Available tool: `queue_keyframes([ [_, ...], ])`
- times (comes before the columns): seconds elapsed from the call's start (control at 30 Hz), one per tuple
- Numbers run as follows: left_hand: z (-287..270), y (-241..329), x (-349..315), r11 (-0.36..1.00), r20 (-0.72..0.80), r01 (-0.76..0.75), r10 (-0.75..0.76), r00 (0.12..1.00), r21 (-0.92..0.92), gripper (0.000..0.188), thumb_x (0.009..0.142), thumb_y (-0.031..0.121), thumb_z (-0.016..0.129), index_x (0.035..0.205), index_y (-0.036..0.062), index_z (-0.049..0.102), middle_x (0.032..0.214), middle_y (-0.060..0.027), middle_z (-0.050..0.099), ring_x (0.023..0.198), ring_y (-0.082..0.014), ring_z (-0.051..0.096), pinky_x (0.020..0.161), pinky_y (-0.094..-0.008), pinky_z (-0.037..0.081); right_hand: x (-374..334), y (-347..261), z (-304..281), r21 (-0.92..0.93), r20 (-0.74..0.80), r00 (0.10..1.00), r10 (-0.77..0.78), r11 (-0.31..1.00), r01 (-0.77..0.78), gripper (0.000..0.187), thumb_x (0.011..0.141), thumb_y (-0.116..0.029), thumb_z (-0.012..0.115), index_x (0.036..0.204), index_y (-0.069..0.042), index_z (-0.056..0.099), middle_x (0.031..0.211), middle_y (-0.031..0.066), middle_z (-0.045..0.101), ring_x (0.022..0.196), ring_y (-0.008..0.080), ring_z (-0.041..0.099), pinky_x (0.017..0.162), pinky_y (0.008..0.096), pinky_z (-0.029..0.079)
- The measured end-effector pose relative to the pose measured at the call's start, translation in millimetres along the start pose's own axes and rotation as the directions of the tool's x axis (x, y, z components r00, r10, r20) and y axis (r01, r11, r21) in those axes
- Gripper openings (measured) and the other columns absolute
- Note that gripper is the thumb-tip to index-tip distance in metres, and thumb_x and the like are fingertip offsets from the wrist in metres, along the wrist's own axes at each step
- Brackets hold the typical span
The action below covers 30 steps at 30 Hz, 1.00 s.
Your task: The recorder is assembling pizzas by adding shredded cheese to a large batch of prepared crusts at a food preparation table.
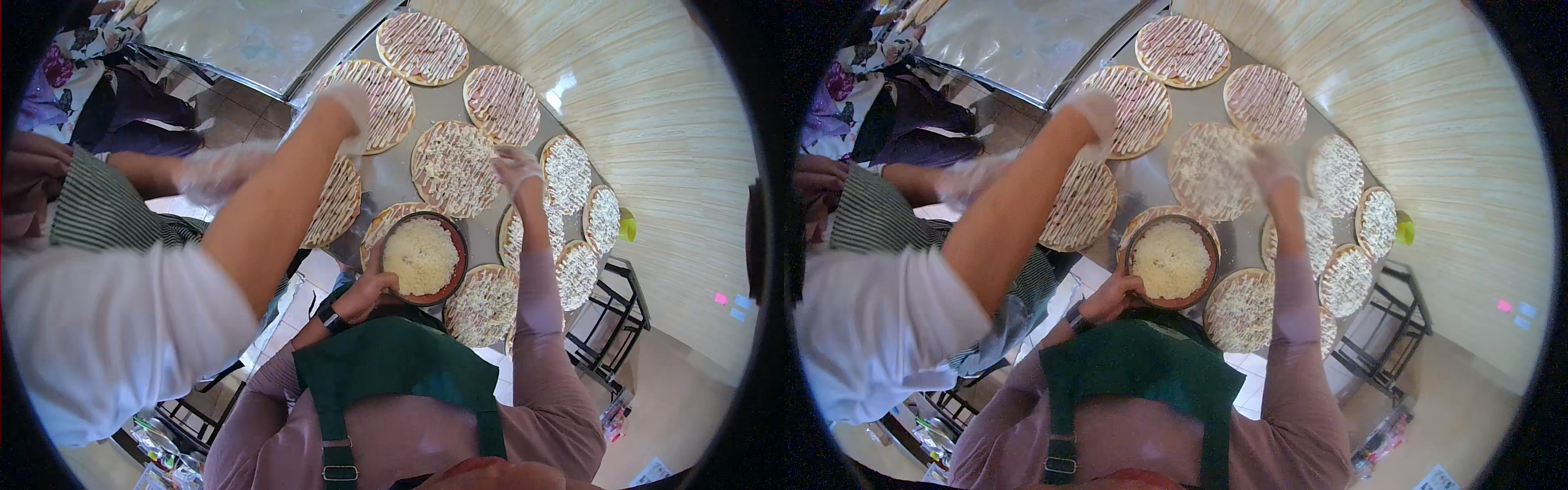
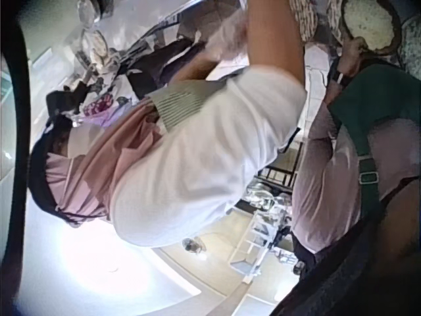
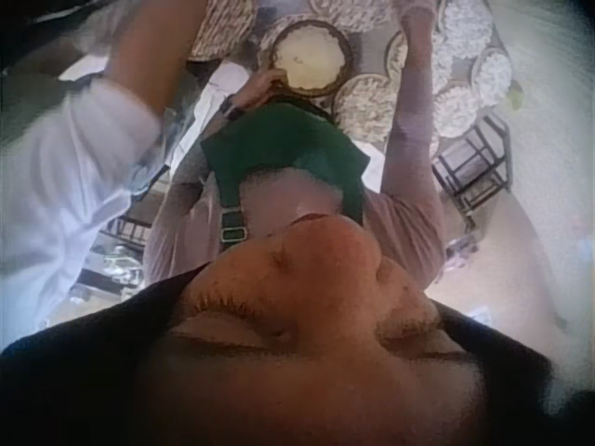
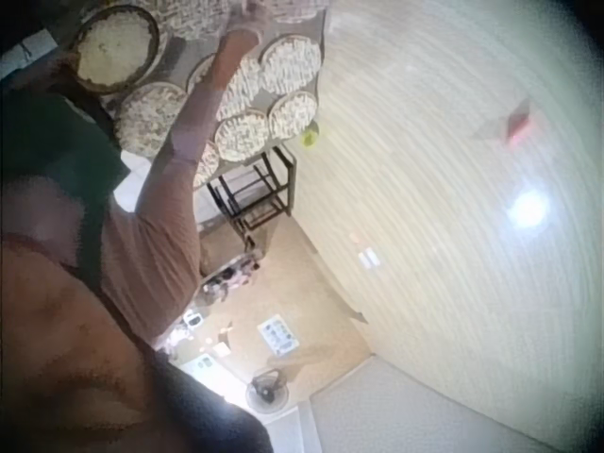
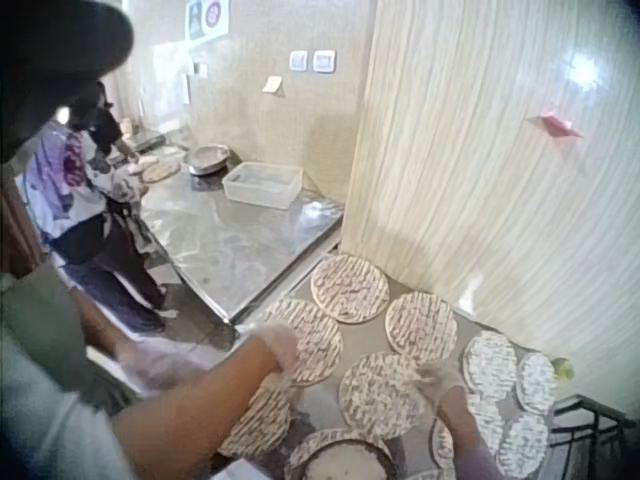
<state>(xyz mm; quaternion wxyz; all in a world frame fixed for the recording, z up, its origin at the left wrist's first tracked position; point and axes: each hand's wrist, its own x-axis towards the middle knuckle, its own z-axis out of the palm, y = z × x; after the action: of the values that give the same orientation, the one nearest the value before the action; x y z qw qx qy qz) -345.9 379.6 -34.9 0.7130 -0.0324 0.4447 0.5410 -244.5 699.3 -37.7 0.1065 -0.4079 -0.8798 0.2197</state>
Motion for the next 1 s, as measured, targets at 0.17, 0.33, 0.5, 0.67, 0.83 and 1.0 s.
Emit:
queue_keyframes([
  [0.17, 10, 12, -1, 1.000, -0.023, -0.013, 0.013, 1.000, 0.026, 0.085, 0.067, 0.000, 0.048, 0.138, 0.0178, 0.004, 0.129, -0.0129, 0.029, 0.109, -0.0258, 0.042, 0.074, -0.0374, 0.050, -71, -40, -30, 0.625, 0.157, 0.976, 0.149, 0.751, -0.214, 0.025, 0.078, -0.009, 0.063, 0.102, -0.007, 0.061, 0.086, 0.0054, 0.062, 0.072, 0.0129, 0.058, 0.063, 0.0256, 0.049],
  [0.33, 15, 11, 9, 0.999, 0.035, -0.015, 0.014, 0.999, 0.052, 0.085, 0.068, 0.002, 0.049, 0.138, 0.0186, 0.005, 0.126, -0.0120, 0.033, 0.103, -0.0232, 0.045, 0.070, -0.0351, 0.051, -143, -94, -8, -0.021, 0.500, 0.774, -0.388, 0.889, 0.458, 0.036, 0.074, -0.014, 0.057, 0.110, -0.014, 0.055, 0.097, 0.0110, 0.054, 0.085, 0.0259, 0.056, 0.071, 0.0351, 0.047],
  [0.5, 20, 5, 16, 0.989, 0.078, 0.073, -0.083, 0.993, 0.129, 0.086, 0.070, 0.002, 0.051, 0.138, 0.0243, 0.002, 0.123, -0.0114, 0.035, 0.102, -0.0214, 0.044, 0.075, -0.0378, 0.049, -155, -96, 9, -0.248, 0.633, 0.731, -0.257, 0.826, 0.506, 0.037, 0.072, -0.015, 0.055, 0.109, -0.015, 0.053, 0.089, 0.0099, 0.052, 0.078, 0.0269, 0.055, 0.066, 0.0364, 0.046],
  [0.67, 14, 0, 17, 0.995, 0.062, 0.093, -0.096, 0.994, 0.049, 0.087, 0.069, 0.002, 0.050, 0.138, 0.0241, 0.003, 0.123, -0.0121, 0.032, 0.100, -0.0218, 0.044, 0.076, -0.0387, 0.048, -126, -84, -20, 0.309, 0.544, 0.795, -0.267, 0.945, 0.106, 0.022, 0.066, -0.010, 0.064, 0.087, -0.007, 0.060, 0.086, 0.0079, 0.059, 0.075, 0.0188, 0.056, 0.067, 0.0296, 0.047],
  [0.83, 9, -1, 14, 0.997, 0.059, 0.058, -0.062, 0.996, 0.056, 0.091, 0.071, -0.001, 0.049, 0.138, 0.0249, -0.007, 0.118, -0.0101, 0.038, 0.096, -0.0203, 0.048, 0.076, -0.0377, 0.048, -75, -52, -7, 0.564, 0.420, 0.904, -0.079, 0.803, -0.192, 0.019, 0.072, -0.004, 0.062, 0.090, -0.003, 0.063, 0.081, 0.0047, 0.062, 0.073, 0.0103, 0.054, 0.065, 0.0236, 0.045],
  [1.0, 17, 4, 6, 0.992, -0.009, 0.095, -0.094, 0.995, 0.081, 0.085, 0.065, 0.002, 0.048, 0.137, 0.0207, 0.006, 0.127, -0.0145, 0.030, 0.113, -0.0308, 0.039, 0.082, -0.0449, 0.047, -28, -24, 52, 0.594, 0.386, 0.921, -0.053, 0.779, -0.204, 0.022, 0.076, -0.001, 0.059, 0.097, 0.000, 0.063, 0.078, 0.0046, 0.061, 0.073, 0.0093, 0.054, 0.066, 0.0218, 0.044],
])
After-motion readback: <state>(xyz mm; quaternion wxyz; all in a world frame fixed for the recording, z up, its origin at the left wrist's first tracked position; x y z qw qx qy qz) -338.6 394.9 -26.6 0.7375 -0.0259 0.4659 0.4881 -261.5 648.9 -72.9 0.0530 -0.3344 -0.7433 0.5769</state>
